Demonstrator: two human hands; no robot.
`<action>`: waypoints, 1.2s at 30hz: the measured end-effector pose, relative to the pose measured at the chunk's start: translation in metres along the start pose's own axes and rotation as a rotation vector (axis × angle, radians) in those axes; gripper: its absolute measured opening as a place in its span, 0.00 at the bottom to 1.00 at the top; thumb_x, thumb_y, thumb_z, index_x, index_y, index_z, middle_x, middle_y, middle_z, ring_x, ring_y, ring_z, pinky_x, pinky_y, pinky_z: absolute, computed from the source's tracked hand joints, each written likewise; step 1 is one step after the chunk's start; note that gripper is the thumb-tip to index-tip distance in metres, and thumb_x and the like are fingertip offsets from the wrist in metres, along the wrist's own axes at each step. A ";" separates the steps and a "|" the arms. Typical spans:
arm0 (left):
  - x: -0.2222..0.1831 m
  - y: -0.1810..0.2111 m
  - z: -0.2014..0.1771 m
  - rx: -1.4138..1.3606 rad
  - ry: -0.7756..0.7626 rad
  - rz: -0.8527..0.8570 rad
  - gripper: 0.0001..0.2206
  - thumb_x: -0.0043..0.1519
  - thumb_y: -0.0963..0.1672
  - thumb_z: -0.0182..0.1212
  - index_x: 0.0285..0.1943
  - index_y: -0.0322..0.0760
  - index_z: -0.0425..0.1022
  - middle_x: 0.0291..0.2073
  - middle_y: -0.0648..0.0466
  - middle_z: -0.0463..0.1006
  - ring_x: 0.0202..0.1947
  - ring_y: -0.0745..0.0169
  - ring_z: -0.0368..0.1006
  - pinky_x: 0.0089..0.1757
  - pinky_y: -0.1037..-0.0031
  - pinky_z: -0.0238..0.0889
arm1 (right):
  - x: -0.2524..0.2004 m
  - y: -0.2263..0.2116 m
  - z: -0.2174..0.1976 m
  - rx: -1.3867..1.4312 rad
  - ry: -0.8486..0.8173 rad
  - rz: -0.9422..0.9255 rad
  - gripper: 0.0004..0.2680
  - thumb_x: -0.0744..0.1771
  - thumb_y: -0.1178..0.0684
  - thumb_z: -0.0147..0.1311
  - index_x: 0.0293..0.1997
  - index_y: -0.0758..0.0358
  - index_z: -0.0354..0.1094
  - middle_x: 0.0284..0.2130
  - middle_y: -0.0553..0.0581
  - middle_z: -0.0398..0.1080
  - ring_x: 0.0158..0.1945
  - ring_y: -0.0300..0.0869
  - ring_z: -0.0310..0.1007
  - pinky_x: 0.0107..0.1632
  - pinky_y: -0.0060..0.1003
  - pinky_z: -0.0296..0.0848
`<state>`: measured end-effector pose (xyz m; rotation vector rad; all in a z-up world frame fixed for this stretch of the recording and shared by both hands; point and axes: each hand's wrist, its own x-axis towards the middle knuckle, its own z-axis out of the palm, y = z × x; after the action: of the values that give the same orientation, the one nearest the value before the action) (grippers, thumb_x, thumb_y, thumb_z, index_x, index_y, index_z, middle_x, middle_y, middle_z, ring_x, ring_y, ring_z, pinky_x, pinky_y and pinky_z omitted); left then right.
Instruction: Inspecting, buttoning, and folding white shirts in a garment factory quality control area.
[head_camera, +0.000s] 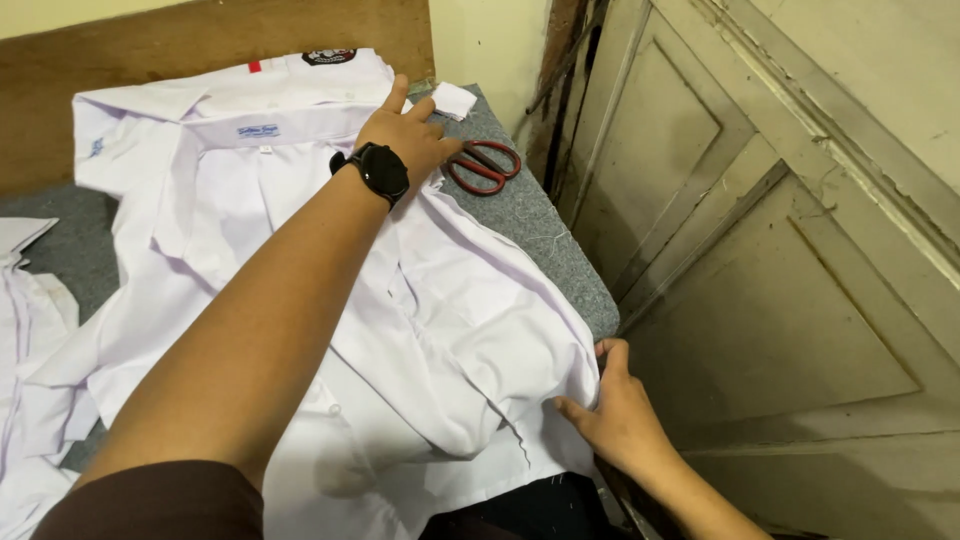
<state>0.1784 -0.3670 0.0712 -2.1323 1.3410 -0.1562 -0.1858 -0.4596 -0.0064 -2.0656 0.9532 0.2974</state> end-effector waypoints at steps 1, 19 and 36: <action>0.000 0.000 -0.008 0.075 -0.089 0.005 0.21 0.65 0.43 0.53 0.67 0.60 0.65 0.60 0.59 0.75 0.76 0.51 0.46 0.69 0.37 0.23 | 0.003 0.001 -0.002 0.010 0.020 -0.004 0.24 0.62 0.45 0.66 0.57 0.49 0.51 0.44 0.57 0.72 0.48 0.47 0.73 0.49 0.41 0.72; -0.164 -0.089 0.033 0.543 0.761 -0.001 0.11 0.65 0.44 0.63 0.36 0.64 0.68 0.33 0.78 0.73 0.50 0.76 0.73 0.54 0.68 0.54 | -0.096 0.025 0.150 -0.313 -0.425 -0.679 0.22 0.68 0.35 0.44 0.67 0.51 0.56 0.53 0.64 0.68 0.53 0.60 0.70 0.47 0.55 0.71; -0.156 -0.004 -0.014 -0.058 0.474 -0.612 0.53 0.63 0.77 0.49 0.72 0.34 0.63 0.33 0.47 0.81 0.25 0.41 0.81 0.22 0.57 0.69 | -0.050 0.001 0.093 -0.413 -0.149 -0.477 0.19 0.62 0.33 0.63 0.53 0.48 0.69 0.40 0.52 0.78 0.42 0.57 0.77 0.41 0.55 0.72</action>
<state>0.1004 -0.2389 0.1182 -2.5976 0.8753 -0.9237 -0.2098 -0.3627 -0.0404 -2.5259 0.3024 0.4099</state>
